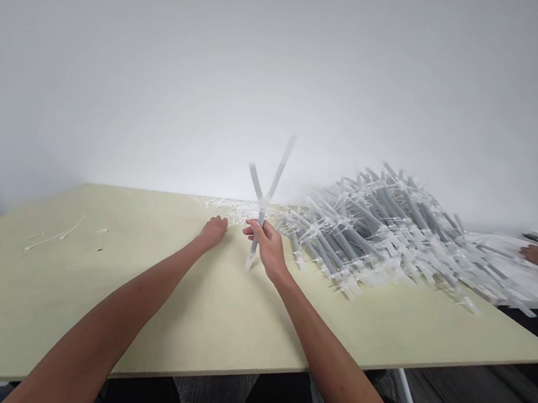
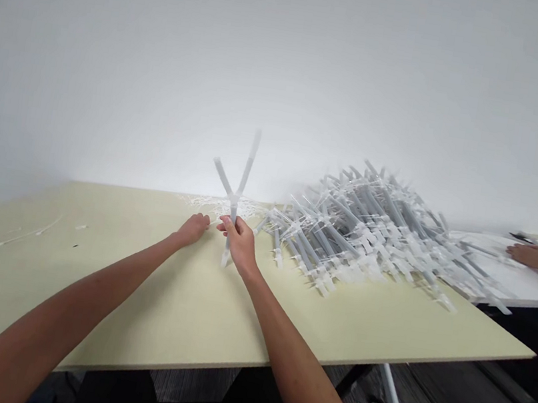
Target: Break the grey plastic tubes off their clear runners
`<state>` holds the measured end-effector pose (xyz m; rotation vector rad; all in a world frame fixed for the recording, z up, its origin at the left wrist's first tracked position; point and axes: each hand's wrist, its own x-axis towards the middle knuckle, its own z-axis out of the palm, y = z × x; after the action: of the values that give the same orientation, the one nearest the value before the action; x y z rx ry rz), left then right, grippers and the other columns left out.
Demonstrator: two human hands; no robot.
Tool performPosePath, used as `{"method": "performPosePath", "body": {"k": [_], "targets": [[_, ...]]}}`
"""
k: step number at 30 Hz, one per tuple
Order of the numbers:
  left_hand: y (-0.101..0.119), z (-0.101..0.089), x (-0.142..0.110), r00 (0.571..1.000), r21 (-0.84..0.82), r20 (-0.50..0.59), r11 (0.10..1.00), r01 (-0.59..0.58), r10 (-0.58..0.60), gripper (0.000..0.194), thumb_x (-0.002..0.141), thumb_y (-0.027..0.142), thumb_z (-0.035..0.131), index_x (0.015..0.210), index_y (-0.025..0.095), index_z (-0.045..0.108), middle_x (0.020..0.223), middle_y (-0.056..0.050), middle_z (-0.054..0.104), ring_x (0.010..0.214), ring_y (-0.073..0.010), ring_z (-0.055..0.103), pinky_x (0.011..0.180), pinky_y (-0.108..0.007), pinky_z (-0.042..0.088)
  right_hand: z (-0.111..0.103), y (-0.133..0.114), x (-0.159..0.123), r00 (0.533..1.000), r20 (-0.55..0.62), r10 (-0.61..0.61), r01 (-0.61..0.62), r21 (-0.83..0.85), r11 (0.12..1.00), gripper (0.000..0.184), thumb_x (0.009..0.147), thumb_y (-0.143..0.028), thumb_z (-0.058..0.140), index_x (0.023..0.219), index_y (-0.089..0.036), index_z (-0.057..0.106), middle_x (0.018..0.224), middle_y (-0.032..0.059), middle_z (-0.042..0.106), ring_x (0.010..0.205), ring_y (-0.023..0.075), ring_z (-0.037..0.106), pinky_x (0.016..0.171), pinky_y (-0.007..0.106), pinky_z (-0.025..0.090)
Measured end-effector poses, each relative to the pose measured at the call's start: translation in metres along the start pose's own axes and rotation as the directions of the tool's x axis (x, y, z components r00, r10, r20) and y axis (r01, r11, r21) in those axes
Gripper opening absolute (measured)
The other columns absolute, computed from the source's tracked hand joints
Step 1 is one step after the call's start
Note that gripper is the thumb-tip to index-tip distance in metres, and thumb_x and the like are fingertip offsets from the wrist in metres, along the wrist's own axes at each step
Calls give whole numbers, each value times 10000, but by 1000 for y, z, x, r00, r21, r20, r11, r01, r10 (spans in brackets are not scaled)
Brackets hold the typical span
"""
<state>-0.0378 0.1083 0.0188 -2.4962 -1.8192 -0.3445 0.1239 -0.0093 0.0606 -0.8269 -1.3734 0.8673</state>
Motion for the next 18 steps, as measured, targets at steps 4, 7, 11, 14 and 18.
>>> {"method": "performPosePath", "body": {"k": [4,7,11,14,18], "targets": [[3,-3,2,998,-36,12,998,54,-54,188,837,126,384,958,88,523,992,-179,535,922,-249,518,742,-322,382,1,9,0,995,57,76,-72,-73,995,377,789,-476,511,968,-173,645,855,68,655,869,184,602,763,309,438],[3,-4,4,997,-88,-16,993,73,-75,165,801,102,428,930,72,526,964,-194,547,923,-263,532,739,-324,382,1,12,0,989,83,120,-113,-92,989,412,791,-498,490,990,-169,640,876,75,655,869,182,596,748,303,437],[1,-4,0,989,-186,-119,981,64,-87,209,774,83,435,971,86,506,937,-162,569,922,-242,535,753,-314,383,-1,12,0,990,69,120,-107,-168,980,439,806,-516,444,976,-166,645,891,75,649,852,178,585,735,293,427],[5,-6,-11,963,-395,-218,917,62,-160,297,797,134,413,1091,124,455,894,-95,586,841,-186,549,717,-283,402,-3,12,1,997,39,60,-45,-303,952,437,809,-531,415,925,-184,654,856,49,637,816,173,566,710,281,415],[19,-11,-39,929,-894,-159,448,9,-335,293,763,257,509,1039,162,523,887,-64,586,727,-145,543,647,-267,426,-5,13,3,1000,-3,19,-19,-436,900,422,804,-540,398,785,-188,629,723,15,584,681,149,526,616,260,416]]}}
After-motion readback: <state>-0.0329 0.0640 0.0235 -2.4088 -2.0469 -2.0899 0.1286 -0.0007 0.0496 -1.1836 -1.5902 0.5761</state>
